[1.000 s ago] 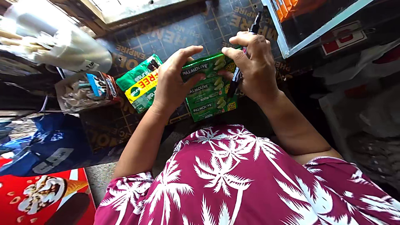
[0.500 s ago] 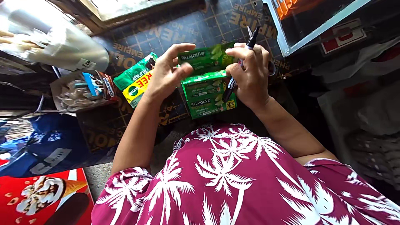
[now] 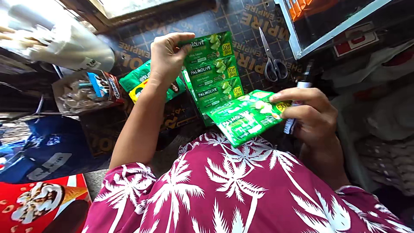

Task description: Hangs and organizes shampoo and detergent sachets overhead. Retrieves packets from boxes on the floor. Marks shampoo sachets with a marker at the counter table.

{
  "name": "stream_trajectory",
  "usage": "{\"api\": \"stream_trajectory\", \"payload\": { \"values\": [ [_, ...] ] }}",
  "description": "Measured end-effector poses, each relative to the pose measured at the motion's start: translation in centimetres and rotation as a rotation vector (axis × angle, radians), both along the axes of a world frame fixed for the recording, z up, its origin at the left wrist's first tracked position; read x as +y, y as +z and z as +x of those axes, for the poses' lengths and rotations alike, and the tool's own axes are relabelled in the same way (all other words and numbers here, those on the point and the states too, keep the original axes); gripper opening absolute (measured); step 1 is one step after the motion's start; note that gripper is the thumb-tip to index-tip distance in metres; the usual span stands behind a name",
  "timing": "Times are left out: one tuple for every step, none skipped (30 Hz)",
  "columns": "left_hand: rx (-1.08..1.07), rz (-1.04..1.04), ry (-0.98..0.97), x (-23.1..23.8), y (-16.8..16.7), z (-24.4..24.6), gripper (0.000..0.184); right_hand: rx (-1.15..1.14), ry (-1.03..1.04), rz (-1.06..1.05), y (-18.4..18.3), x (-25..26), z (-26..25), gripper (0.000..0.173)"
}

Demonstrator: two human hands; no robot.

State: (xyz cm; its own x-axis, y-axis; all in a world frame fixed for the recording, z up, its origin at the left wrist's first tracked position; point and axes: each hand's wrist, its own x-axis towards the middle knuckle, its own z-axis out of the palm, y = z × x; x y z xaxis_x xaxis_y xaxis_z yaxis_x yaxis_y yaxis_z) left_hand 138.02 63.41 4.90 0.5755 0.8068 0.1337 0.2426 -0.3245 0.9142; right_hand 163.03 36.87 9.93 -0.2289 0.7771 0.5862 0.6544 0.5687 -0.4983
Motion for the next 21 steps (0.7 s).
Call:
{"api": "stream_trajectory", "payload": {
  "values": [
    [-0.006,-0.002,0.002,0.2,0.2,0.0,0.025,-0.005,-0.03,-0.01,0.3,-0.8,0.2,0.005],
    [-0.015,-0.008,0.008,0.5,0.4,0.0,0.025,-0.011,-0.055,-0.018,0.4,-1.5,0.5,0.005],
    [-0.028,-0.025,0.018,0.9,0.7,0.2,0.025,-0.014,-0.076,-0.03,0.5,-2.2,0.7,0.006],
    [-0.04,-0.054,0.033,1.2,0.9,0.3,0.026,-0.013,-0.092,-0.047,0.6,-2.8,0.9,0.006],
    [-0.035,-0.076,0.053,1.6,1.2,0.5,0.026,-0.009,-0.104,-0.069,0.7,-3.3,0.9,0.005],
    [0.011,-0.071,0.07,1.9,1.4,0.7,0.027,-0.007,-0.116,-0.088,0.6,-3.7,0.9,0.005],
    [0.117,-0.021,0.078,1.9,1.6,0.9,0.029,-0.001,-0.128,-0.101,0.4,-4.0,0.8,0.004],
    [0.267,0.061,0.078,1.5,2.1,1.0,0.032,0.002,-0.142,-0.111,0.2,-4.3,0.6,0.004],
    [0.386,0.152,0.053,0.5,2.7,1.2,0.038,0.004,-0.153,-0.12,-0.1,-4.6,0.3,0.005],
    [0.43,0.238,0.011,-0.8,3.2,1.2,0.043,0.014,-0.157,-0.127,-0.4,-4.9,0.1,0.006],
    [0.441,0.314,-0.036,-2.5,3.7,1.1,0.042,0.029,-0.164,-0.13,-0.8,-5.1,-0.1,0.007],
    [0.435,0.349,-0.085,-4.7,4.2,0.8,0.034,0.043,-0.173,-0.137,-1.1,-5.3,-0.2,0.007],
    [0.439,0.308,-0.149,-7.2,4.4,0.1,0.03,0.06,-0.184,-0.136,-1.3,-5.5,-0.3,0.006],
    [0.468,0.173,-0.246,-9.5,4.3,-0.8,0.044,0.075,-0.195,-0.123,-1.3,-5.6,-0.4,0.005],
    [0.54,-0.025,-0.393,-11.3,3.6,-1.8,0.062,0.079,-0.204,-0.099,-1.2,-5.5,-0.5,0.004],
    [0.605,-0.218,-0.529,-12.6,2.4,-2.7,0.074,0.073,-0.205,-0.065,-1.0,-5.2,-0.6,0.004],
    [0.614,-0.4,-0.603,-13.4,0.8,-3.4,0.082,0.063,-0.2,-0.032,-0.7,-4.9,-0.7,0.004],
    [0.543,-0.56,-0.609,-14.1,-0.8,-3.8,0.089,0.051,-0.189,-0.006,-0.4,-4.6,-0.8,0.004],
    [0.387,-0.683,-0.571,-14.8,-2.1,-4.0,0.092,0.04,-0.168,0.012,0.0,-4.2,-1.0,0.005],
    [0.246,-0.786,-0.542,-15.2,-2.6,-4.1,0.095,0.032,-0.143,0.031,0.5,-3.9,-1.2,0.005],
    [0.167,-0.843,-0.516,-15.4,-2.4,-3.8,0.095,0.025,-0.114,0.053,1.0,-3.5,-1.4,0.005]
  ]
}}
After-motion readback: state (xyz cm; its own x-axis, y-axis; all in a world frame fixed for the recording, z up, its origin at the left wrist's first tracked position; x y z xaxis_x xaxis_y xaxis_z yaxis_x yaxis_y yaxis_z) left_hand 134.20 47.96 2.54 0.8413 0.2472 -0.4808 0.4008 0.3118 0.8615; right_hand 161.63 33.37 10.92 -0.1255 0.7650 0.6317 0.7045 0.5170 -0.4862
